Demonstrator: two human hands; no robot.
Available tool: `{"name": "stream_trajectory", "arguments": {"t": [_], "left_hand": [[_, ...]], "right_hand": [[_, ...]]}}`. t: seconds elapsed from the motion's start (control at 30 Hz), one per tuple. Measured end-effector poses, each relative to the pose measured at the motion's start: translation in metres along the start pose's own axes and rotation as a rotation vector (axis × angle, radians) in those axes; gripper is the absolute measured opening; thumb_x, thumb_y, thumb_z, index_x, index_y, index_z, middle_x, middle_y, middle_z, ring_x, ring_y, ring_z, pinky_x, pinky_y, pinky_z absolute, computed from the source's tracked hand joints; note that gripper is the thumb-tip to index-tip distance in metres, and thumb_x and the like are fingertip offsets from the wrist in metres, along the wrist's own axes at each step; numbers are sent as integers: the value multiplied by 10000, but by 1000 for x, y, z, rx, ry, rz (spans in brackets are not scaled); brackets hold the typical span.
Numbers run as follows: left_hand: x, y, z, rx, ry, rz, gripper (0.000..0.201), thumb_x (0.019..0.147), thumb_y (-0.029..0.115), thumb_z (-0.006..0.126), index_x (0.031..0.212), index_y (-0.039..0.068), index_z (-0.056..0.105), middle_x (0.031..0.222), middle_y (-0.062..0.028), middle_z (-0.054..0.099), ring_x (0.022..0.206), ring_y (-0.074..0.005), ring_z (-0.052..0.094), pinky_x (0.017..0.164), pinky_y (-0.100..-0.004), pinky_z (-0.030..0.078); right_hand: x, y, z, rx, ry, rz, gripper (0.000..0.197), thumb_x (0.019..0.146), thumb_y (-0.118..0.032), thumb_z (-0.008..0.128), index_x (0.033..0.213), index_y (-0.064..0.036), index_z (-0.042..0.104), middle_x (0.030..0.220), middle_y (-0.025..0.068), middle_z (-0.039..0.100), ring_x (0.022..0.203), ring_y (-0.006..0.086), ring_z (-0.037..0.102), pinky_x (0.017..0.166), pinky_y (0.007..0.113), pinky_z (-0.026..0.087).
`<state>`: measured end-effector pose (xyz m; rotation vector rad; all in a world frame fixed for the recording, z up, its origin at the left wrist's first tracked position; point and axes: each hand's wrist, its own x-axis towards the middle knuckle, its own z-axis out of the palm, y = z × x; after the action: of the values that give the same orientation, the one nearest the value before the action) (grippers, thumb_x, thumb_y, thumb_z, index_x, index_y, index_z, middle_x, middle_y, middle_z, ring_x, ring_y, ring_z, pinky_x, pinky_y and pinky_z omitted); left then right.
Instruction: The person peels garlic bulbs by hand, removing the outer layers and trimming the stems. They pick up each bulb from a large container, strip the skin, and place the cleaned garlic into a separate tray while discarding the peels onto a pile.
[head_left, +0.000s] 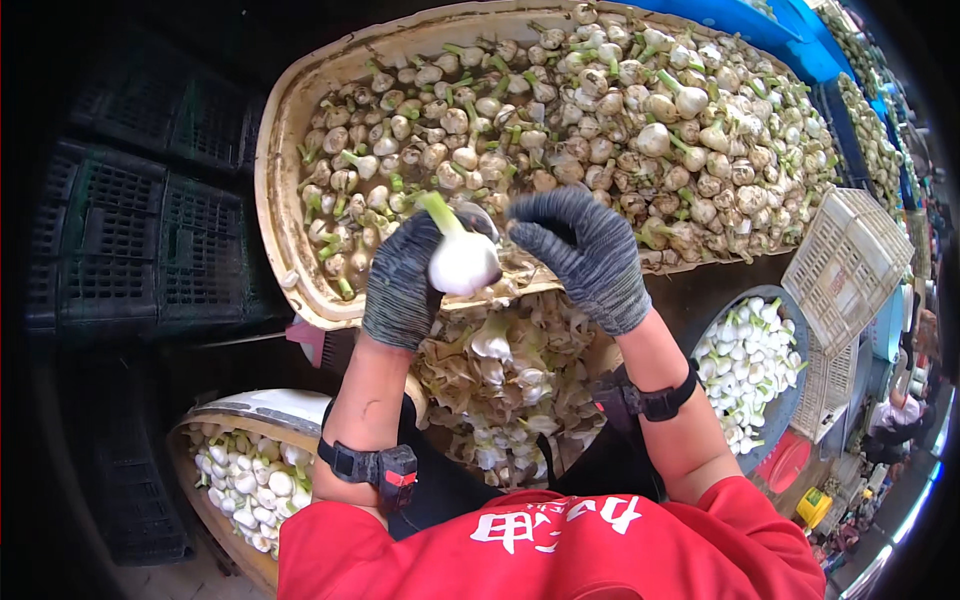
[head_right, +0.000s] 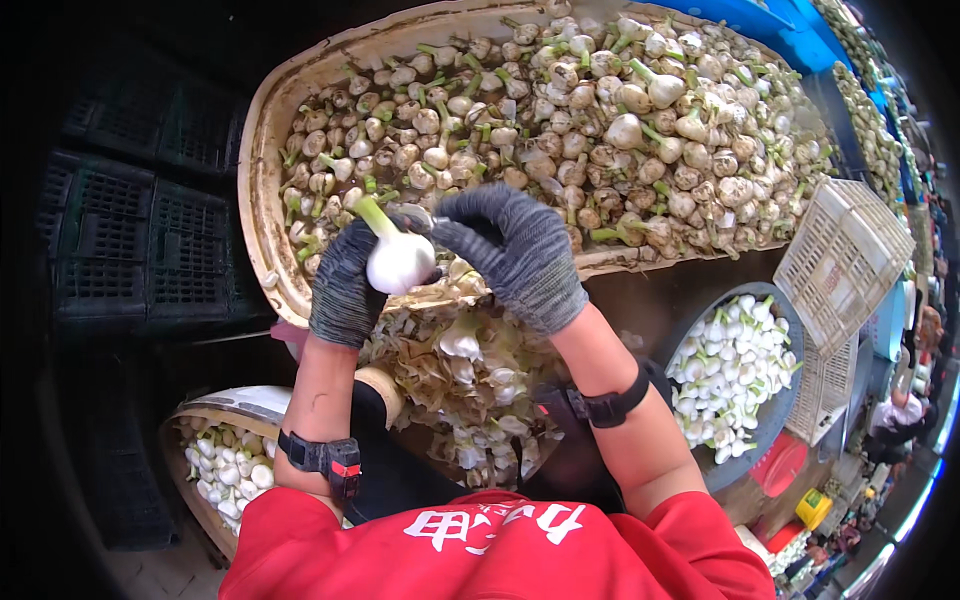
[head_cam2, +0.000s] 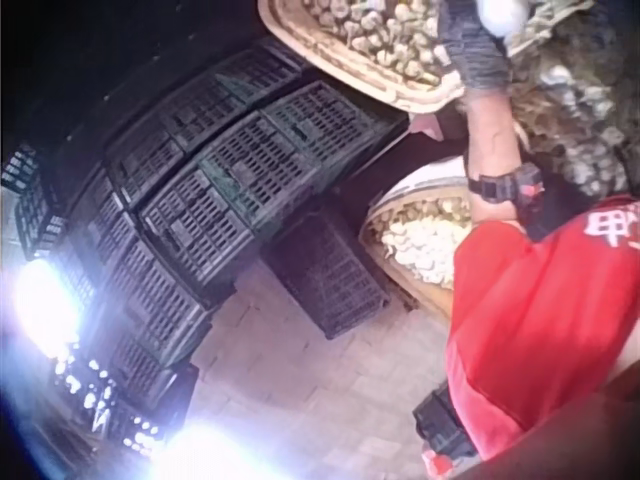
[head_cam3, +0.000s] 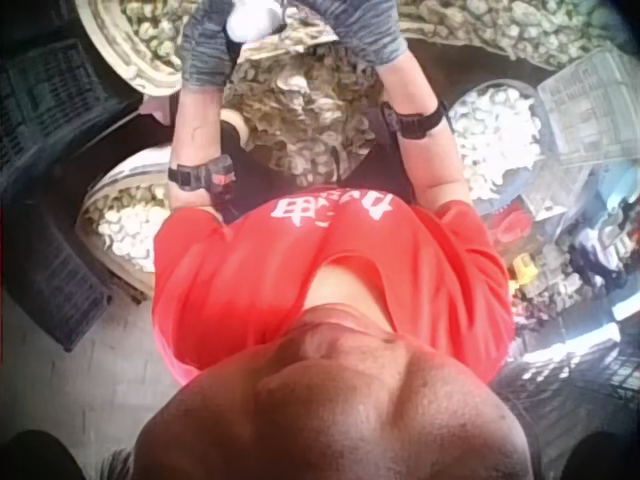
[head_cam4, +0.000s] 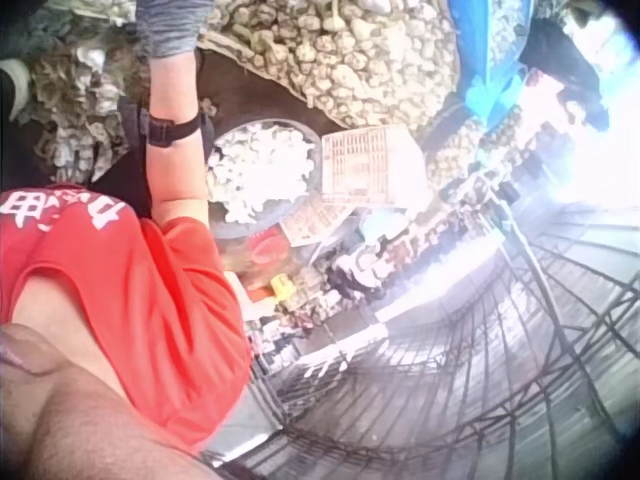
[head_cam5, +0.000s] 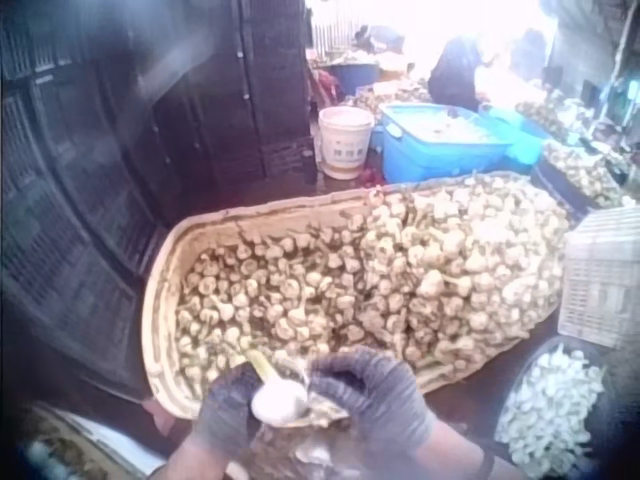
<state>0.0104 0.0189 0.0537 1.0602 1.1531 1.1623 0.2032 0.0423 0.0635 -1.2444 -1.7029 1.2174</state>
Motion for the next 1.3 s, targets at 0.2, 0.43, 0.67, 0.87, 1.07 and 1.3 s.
{"name": "stream_trajectory", "arguments": {"t": [0.2,0.43,0.67,0.87,1.07,1.3], "left_hand": [[-6,-27,8,375,65,58,208,878,76,492,1022,-19,609,961,-126,639,862,-197,614,780,-280,467],[22,-11,-49,-564,286,-196,386,886,279,533,1094,-46,548,1039,-172,612,965,-269,596,898,-378,447],[-2,-37,-4,764,-367,-362,450,855,237,612,1263,116,465,1134,-108,576,1027,-180,577,722,-314,529],[18,-55,1,-360,-89,-133,397,845,167,598,1198,32,478,1096,-104,521,966,-219,553,789,-391,546],[15,-25,88,-559,-218,-98,413,854,201,603,1200,12,481,1110,-115,574,1003,-229,575,890,-366,480],[63,-66,-56,977,-204,-195,282,822,222,544,1034,53,620,1006,-140,640,897,-274,618,836,-353,470]], "right_hand": [[4,-13,25,-328,0,-84,357,641,-243,782,930,-85,644,791,81,592,638,217,575,614,303,479],[-13,-22,5,197,298,-330,223,730,-25,707,927,-74,613,902,48,617,844,159,586,740,278,472],[2,2,-12,666,223,29,224,796,6,642,994,-56,557,991,42,599,932,131,557,839,262,452],[10,15,13,3,9,64,344,767,-116,692,1070,-20,560,1000,113,609,907,197,592,803,308,478],[-19,86,34,-802,-804,358,470,770,-190,661,1194,-60,505,1116,191,579,987,285,574,898,379,439],[-15,14,51,-742,-899,206,356,756,-323,660,985,-51,637,981,157,637,933,305,608,807,401,482]]}}
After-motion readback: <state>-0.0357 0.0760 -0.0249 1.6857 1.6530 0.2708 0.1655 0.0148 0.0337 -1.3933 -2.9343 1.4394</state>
